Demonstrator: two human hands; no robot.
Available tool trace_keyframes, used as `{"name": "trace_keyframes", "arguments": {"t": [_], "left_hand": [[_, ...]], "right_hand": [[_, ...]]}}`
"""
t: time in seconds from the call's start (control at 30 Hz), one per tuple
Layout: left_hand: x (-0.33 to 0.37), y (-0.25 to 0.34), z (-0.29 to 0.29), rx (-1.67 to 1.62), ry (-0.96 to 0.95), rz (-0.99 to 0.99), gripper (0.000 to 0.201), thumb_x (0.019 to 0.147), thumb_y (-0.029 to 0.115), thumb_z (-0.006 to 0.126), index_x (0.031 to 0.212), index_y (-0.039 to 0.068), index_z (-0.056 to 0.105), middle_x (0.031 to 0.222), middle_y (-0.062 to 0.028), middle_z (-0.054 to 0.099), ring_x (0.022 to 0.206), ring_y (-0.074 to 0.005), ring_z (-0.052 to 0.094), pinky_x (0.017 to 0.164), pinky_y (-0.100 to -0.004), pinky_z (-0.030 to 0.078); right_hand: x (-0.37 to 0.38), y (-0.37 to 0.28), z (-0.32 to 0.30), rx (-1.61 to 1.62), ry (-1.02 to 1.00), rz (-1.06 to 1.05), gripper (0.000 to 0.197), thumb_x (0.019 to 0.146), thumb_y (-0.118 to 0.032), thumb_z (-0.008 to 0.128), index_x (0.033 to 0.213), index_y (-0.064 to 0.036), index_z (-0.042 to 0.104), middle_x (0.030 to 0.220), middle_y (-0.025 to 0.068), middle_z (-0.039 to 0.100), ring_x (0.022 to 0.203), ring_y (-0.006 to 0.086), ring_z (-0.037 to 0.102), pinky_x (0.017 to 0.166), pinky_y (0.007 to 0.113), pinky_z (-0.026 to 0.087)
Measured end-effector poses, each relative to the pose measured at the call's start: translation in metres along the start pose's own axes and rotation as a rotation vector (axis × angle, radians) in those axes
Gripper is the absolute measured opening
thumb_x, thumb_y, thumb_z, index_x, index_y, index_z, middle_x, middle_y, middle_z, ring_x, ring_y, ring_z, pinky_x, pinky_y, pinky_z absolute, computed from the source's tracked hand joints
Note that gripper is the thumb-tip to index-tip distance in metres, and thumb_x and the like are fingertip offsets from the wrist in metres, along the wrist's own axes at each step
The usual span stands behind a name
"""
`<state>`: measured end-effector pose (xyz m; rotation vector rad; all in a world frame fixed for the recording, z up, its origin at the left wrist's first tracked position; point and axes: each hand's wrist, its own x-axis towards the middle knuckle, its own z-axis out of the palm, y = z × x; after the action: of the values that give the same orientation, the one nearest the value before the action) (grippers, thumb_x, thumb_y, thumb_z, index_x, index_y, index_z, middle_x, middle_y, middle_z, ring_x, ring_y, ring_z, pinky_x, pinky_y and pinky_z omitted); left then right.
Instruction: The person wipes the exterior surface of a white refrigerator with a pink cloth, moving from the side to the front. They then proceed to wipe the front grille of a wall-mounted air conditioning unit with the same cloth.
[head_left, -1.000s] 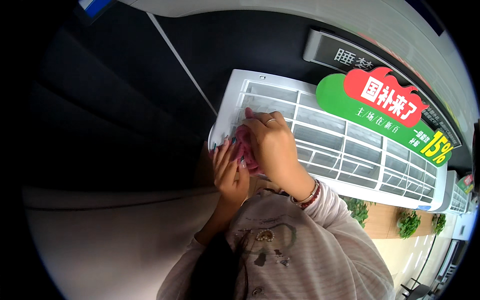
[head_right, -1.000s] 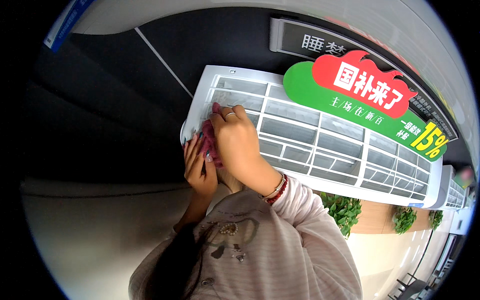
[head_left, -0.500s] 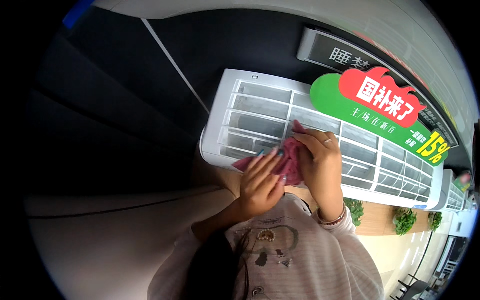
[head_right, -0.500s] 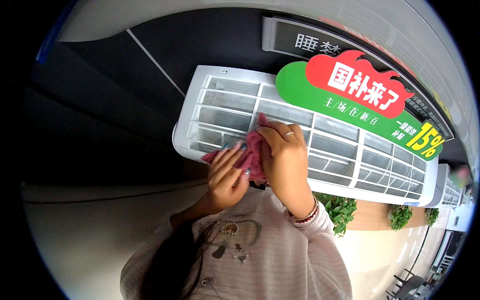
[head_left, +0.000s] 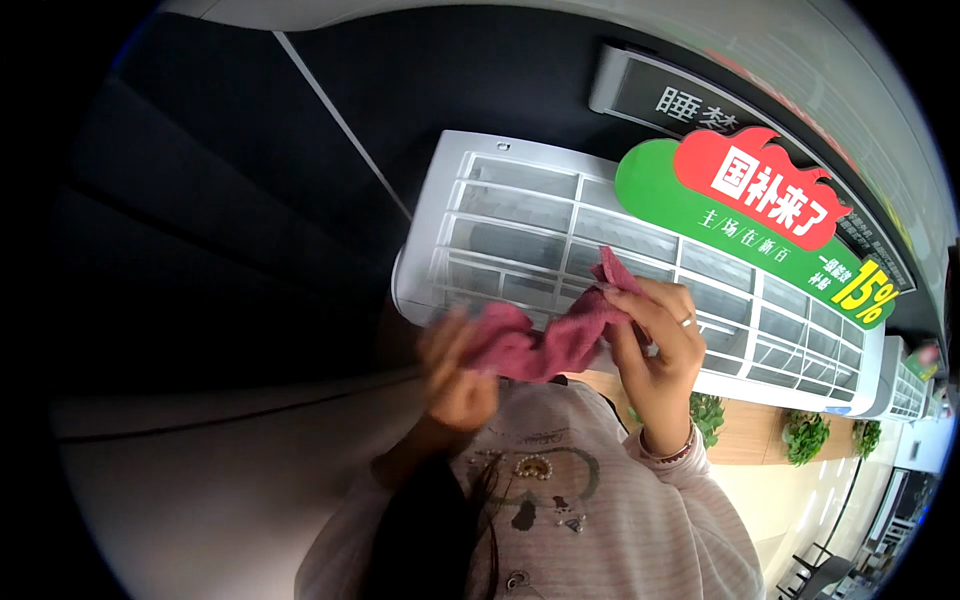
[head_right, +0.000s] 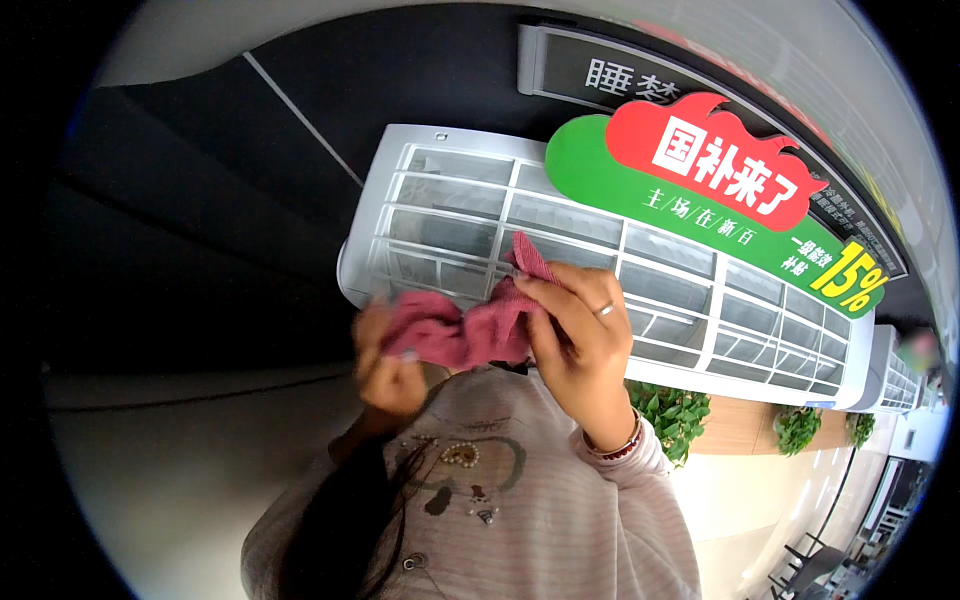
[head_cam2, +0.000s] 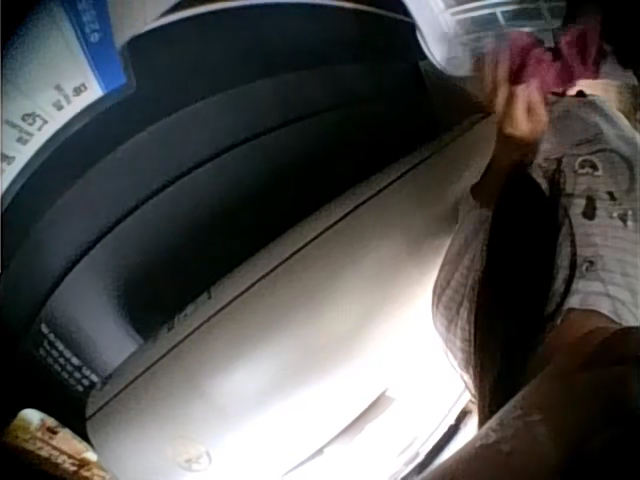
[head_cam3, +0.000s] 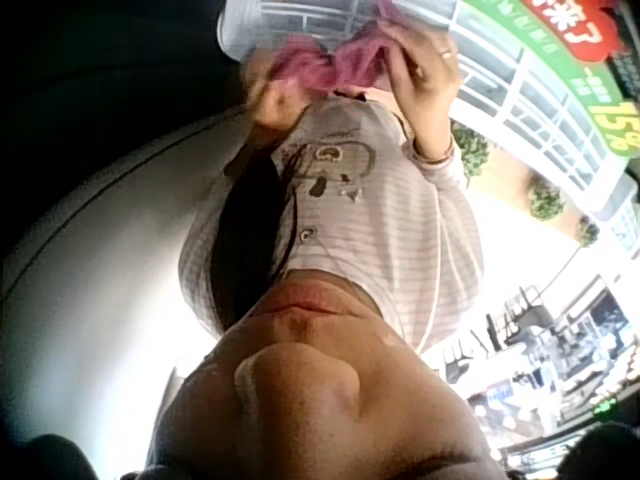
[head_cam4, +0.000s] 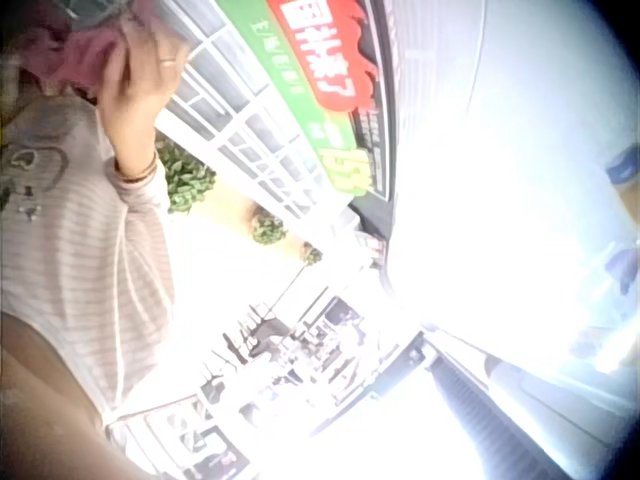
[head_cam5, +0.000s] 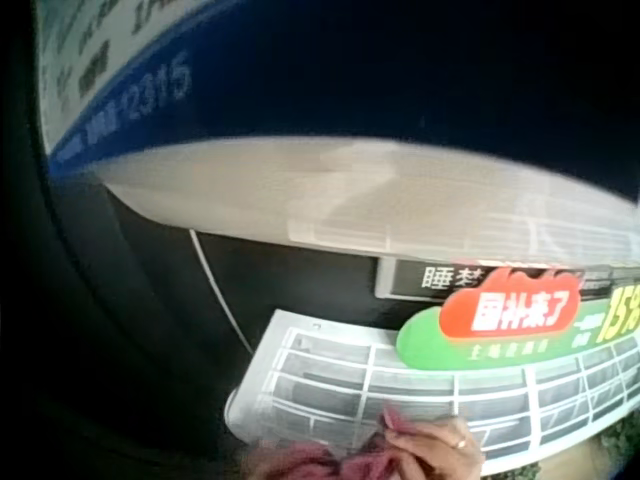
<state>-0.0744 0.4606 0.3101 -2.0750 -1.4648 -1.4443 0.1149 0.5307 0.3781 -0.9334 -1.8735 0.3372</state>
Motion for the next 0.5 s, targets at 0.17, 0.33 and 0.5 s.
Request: {"name": "trace_keyframes", "arguments": {"t": [0.17, 0.33, 0.5], "left_hand": [[-0.021, -0.02, -0.026, 0.114, 0.626, -0.248, 0.04, 0.091, 0.021, 0.03, 0.115, -0.01, 0.04, 0.113, -0.028, 0.046, 0.098, -0.0303, 0.053, 0.081, -0.0386, 0.045], [-0.002, -0.023, -0.023, 0.072, 0.693, -0.243, 0.036, 0.09, 0.008, 0.033, 0.121, -0.008, 0.037, 0.122, -0.0236, 0.032, 0.101, -0.0279, 0.045, 0.083, -0.0354, 0.041], [-0.021, -0.024, -0.019, 0.134, 0.195, -0.464, 0.032, 0.087, 0.004, 0.041, 0.116, -0.007, 0.046, 0.11, -0.0204, 0.048, 0.095, -0.0254, 0.051, 0.079, -0.0326, 0.044]], "right_hand": [[-0.005, -0.007, -0.003, 0.164, -0.231, -0.202, 0.027, 0.06, 0.001, 0.064, 0.086, -0.0038, 0.064, 0.087, 0.0101, 0.058, 0.067, 0.0227, 0.053, 0.059, 0.03, 0.045], [-0.03, -0.01, 0.015, 0.259, -0.507, -0.257, 0.022, 0.063, -0.003, 0.064, 0.085, -0.0035, 0.062, 0.085, 0.0093, 0.058, 0.07, 0.0239, 0.055, 0.062, 0.033, 0.048], [-0.04, -0.008, 0.012, 0.215, -0.53, -0.149, 0.019, 0.065, -0.004, 0.064, 0.083, -0.0033, 0.062, 0.083, 0.0091, 0.058, 0.07, 0.0239, 0.055, 0.06, 0.032, 0.048]]}}
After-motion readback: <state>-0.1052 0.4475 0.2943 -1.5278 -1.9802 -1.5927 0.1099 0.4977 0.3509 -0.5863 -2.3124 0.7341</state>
